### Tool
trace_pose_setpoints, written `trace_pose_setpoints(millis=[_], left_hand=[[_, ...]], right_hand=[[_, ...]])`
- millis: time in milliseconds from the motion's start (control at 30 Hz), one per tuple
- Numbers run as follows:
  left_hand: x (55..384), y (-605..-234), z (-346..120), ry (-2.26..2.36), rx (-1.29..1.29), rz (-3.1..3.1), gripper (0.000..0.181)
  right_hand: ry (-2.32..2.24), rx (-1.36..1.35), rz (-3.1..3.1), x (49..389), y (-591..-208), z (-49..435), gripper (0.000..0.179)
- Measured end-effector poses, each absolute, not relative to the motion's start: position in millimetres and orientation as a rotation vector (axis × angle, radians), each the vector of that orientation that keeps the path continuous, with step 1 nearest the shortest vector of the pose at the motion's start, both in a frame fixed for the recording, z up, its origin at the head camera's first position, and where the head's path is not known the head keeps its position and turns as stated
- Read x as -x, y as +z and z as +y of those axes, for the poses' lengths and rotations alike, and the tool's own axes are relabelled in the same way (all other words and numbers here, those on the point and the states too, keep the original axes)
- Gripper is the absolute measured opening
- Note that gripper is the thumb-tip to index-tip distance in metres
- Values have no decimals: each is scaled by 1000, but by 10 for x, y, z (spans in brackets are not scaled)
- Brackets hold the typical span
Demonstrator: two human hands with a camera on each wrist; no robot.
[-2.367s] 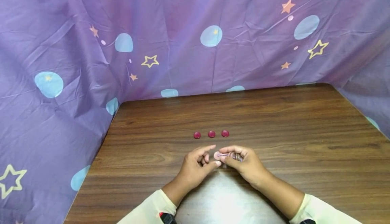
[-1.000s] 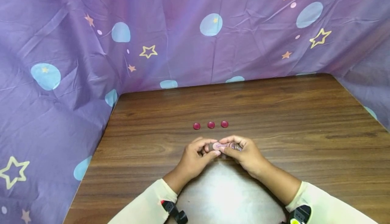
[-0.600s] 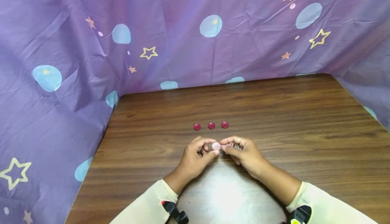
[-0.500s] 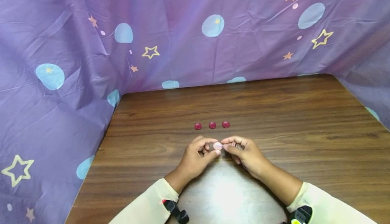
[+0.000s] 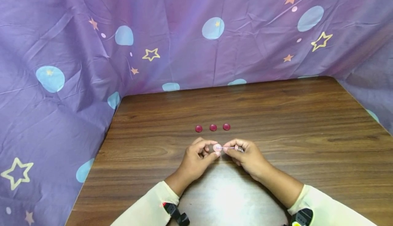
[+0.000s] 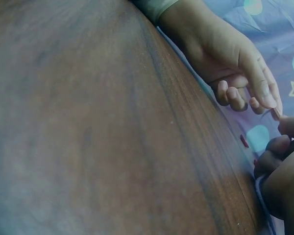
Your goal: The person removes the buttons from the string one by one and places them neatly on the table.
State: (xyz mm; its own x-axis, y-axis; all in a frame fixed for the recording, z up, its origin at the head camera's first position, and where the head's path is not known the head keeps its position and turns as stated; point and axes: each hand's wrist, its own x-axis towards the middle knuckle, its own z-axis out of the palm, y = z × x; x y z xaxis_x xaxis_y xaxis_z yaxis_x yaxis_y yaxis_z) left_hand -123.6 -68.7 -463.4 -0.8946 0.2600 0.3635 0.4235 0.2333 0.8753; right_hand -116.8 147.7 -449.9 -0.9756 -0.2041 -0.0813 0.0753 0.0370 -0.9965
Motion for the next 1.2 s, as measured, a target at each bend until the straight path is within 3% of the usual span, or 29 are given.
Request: trace_pose_setpoints(millis=[500, 733, 1200], left_hand=[[1226, -4639, -703, -1761, 656, -2308, 29], [1230, -4636, -722, -1773, 618, -2320, 29], [1269, -4615, -794, -1735, 490, -2340, 29]], right_hand=[[-2140, 66, 2034, 1152, -4513, 1477, 3], [-2190, 50, 2032, 1154, -4508, 1475, 19], [-2302, -101, 2042, 1185, -4464, 1482, 25]])
